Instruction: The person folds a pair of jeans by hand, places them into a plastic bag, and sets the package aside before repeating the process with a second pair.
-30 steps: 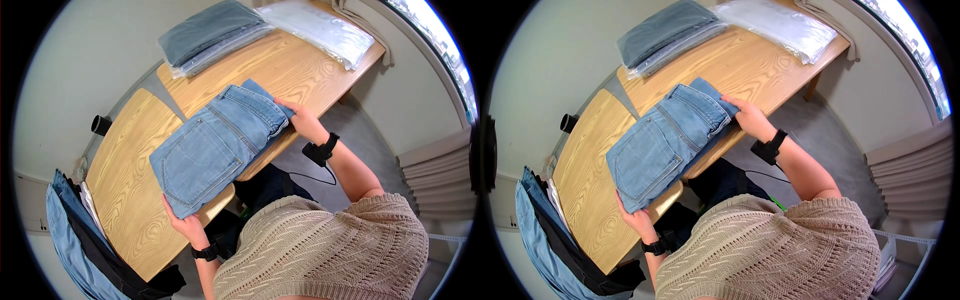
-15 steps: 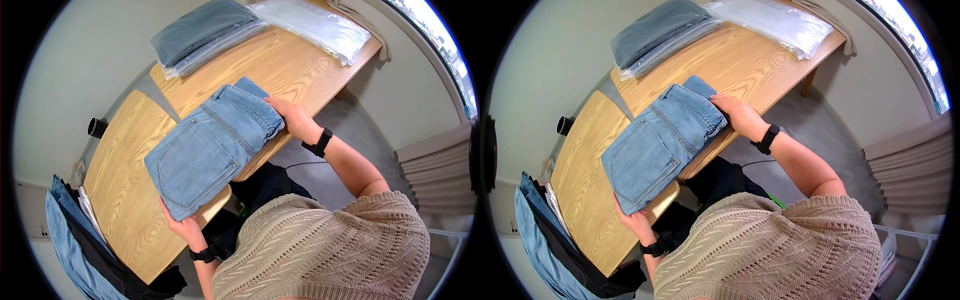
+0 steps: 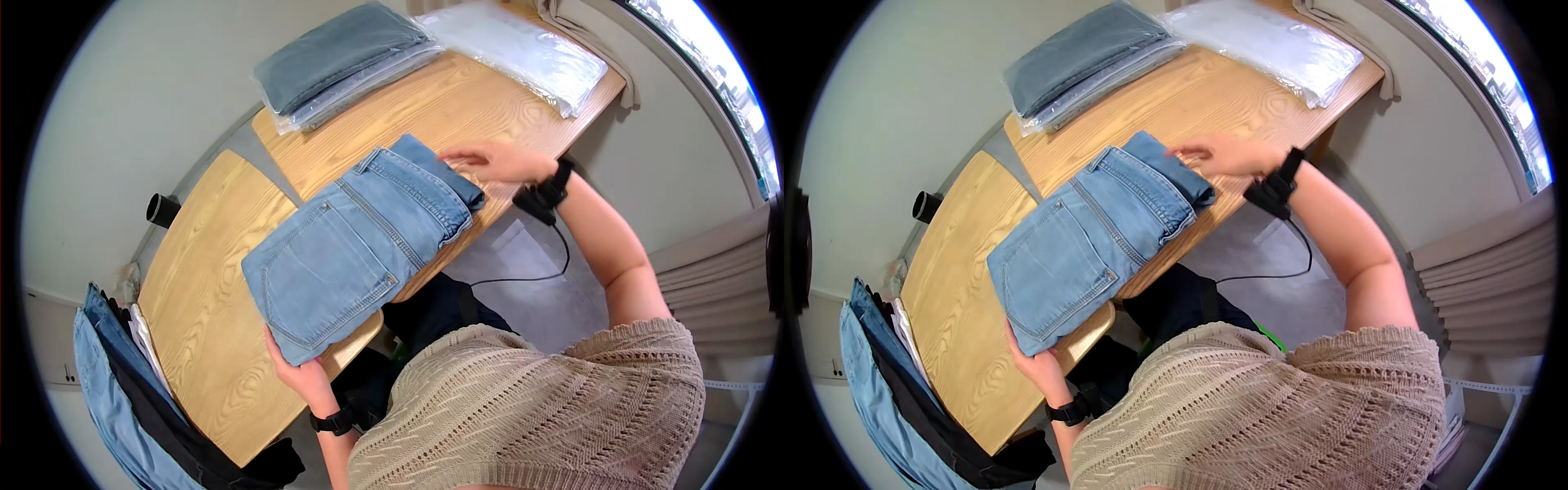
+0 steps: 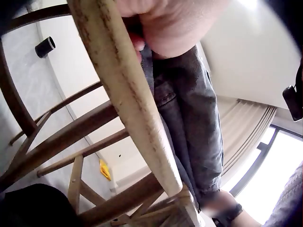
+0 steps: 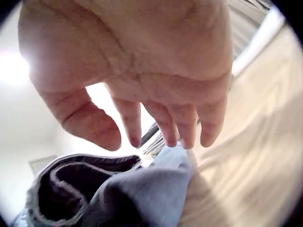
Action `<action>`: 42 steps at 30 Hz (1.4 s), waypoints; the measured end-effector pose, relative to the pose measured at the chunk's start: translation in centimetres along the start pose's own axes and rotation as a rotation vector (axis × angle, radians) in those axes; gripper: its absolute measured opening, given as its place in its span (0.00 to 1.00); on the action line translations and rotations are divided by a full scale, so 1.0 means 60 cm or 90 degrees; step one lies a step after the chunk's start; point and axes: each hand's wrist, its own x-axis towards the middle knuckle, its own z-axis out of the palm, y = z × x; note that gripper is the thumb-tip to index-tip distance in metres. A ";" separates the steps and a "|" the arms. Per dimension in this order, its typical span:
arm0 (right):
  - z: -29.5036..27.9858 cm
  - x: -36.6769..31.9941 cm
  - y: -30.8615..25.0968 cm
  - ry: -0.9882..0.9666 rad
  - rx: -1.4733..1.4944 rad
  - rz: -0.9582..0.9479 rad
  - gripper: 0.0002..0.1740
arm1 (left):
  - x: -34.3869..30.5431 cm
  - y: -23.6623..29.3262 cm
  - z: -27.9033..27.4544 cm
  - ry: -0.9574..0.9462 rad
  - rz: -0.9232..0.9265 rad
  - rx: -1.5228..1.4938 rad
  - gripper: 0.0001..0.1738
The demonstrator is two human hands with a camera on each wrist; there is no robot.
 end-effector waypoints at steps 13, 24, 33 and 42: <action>-0.061 0.222 0.020 -0.185 -0.039 0.182 0.21 | 0.003 -0.003 -0.001 -0.011 -0.039 0.057 0.31; -0.083 0.242 0.024 -0.285 0.060 0.173 0.10 | 0.012 -0.044 -0.001 0.029 0.081 0.093 0.30; -0.091 0.253 0.059 -0.312 0.220 0.163 0.08 | 0.002 0.005 0.003 0.009 -0.023 0.111 0.32; -0.036 0.202 -0.009 -0.064 -0.077 0.261 0.12 | 0.007 -0.016 -0.002 0.012 0.008 0.120 0.29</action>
